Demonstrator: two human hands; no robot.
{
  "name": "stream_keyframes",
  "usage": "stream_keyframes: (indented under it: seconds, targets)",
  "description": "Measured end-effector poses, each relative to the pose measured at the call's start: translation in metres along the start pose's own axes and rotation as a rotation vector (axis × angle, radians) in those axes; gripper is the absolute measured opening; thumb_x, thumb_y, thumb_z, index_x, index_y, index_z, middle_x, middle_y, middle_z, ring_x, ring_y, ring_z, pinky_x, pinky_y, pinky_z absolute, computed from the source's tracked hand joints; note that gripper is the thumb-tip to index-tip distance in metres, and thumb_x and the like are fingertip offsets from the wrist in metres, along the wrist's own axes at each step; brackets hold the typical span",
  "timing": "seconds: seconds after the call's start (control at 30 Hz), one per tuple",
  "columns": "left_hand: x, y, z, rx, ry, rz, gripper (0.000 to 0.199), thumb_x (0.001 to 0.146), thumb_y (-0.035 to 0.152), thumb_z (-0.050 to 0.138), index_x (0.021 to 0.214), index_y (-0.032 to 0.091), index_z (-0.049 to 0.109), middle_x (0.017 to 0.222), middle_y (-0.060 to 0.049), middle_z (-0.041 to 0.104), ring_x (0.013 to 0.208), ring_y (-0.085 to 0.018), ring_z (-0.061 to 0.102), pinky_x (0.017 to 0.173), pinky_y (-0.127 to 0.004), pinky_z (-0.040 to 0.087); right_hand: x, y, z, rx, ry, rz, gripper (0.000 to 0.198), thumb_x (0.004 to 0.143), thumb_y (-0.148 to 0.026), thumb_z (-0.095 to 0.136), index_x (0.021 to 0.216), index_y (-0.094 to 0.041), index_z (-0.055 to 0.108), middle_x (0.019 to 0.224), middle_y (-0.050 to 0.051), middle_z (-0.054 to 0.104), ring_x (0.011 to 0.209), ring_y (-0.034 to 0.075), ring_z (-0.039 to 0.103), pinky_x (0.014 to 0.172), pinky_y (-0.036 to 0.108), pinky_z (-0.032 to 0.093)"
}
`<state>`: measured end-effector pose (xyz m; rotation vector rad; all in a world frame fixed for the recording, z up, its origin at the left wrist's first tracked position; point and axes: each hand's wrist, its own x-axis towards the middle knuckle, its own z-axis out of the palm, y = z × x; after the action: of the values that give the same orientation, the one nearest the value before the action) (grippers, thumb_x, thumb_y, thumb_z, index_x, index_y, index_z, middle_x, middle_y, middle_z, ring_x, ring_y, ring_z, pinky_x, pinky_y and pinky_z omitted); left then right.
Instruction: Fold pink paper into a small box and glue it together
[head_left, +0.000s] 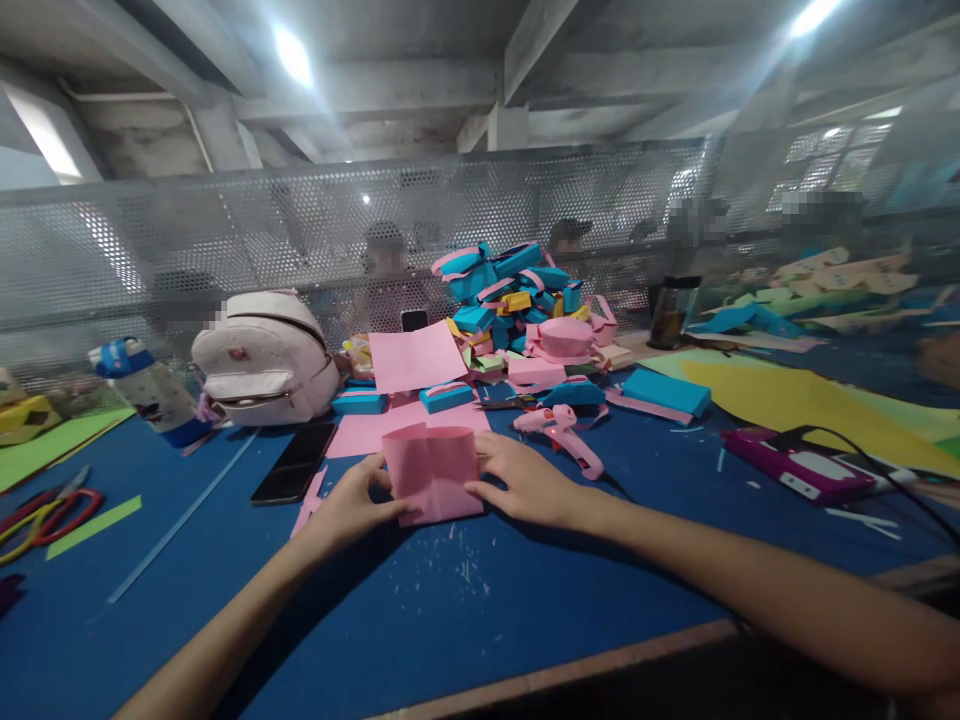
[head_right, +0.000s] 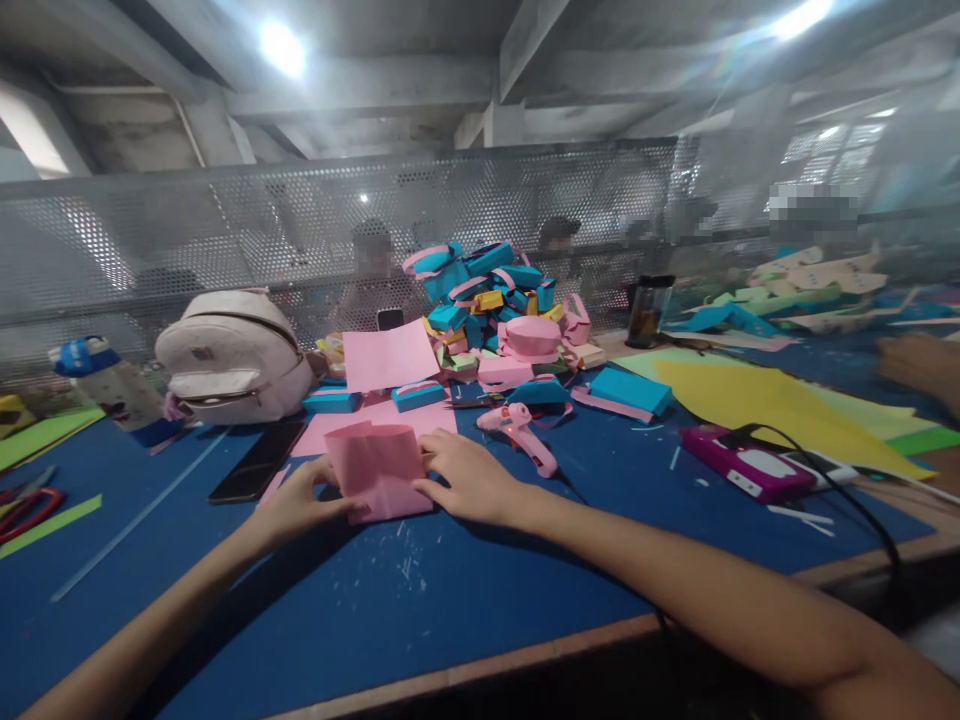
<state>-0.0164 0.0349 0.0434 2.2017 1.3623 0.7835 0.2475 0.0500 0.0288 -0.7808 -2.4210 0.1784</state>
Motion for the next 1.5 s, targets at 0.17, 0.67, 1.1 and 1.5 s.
stream_keyframes:
  seconds: [0.17,0.67,1.1,1.5]
  targets:
    - [0.002,-0.003,0.001,-0.13,-0.024,0.004,0.029,0.07,0.037,0.077,0.094,0.02,0.074,0.105,-0.006,0.074,0.102,-0.027,0.066,0.093,-0.037,0.049,0.0,-0.001,0.004,0.182,0.078,0.106,0.022,0.092,-0.024,0.058,0.073,-0.017,0.067,0.104,0.01,0.063,0.098,0.023,0.06,0.087,0.036,0.048]
    - [-0.006,-0.003,-0.008,0.141,0.245,0.243,0.04,0.071,0.04,0.076,0.106,0.025,0.064,0.109,-0.005,0.067,0.111,-0.029,0.055,0.107,-0.053,0.035,0.002,-0.004,0.013,0.532,0.219,0.144,0.022,0.091,-0.017,0.05,0.099,-0.018,0.07,0.109,0.008,0.069,0.104,0.023,0.061,0.096,0.039,0.046]
    - [-0.005,0.009,-0.011,0.147,-0.056,0.066,0.02,0.069,0.041,0.074,0.079,0.024,0.074,0.096,-0.003,0.075,0.105,-0.029,0.063,0.116,-0.058,0.013,0.001,-0.003,0.019,0.358,0.201,0.12,0.017,0.095,-0.022,0.049,0.081,-0.018,0.056,0.091,0.006,0.06,0.087,0.019,0.056,0.082,0.033,0.047]
    - [-0.003,0.006,-0.011,0.491,-0.039,0.408,0.019,0.079,0.018,0.063,0.087,0.031,0.072,0.082,0.004,0.073,0.095,-0.021,0.063,0.115,-0.058,-0.012,0.003,-0.001,0.003,-0.076,0.12,-0.174,0.007,0.092,-0.019,0.056,0.091,-0.018,0.063,0.096,0.008,0.067,0.099,0.023,0.053,0.078,0.034,0.038]
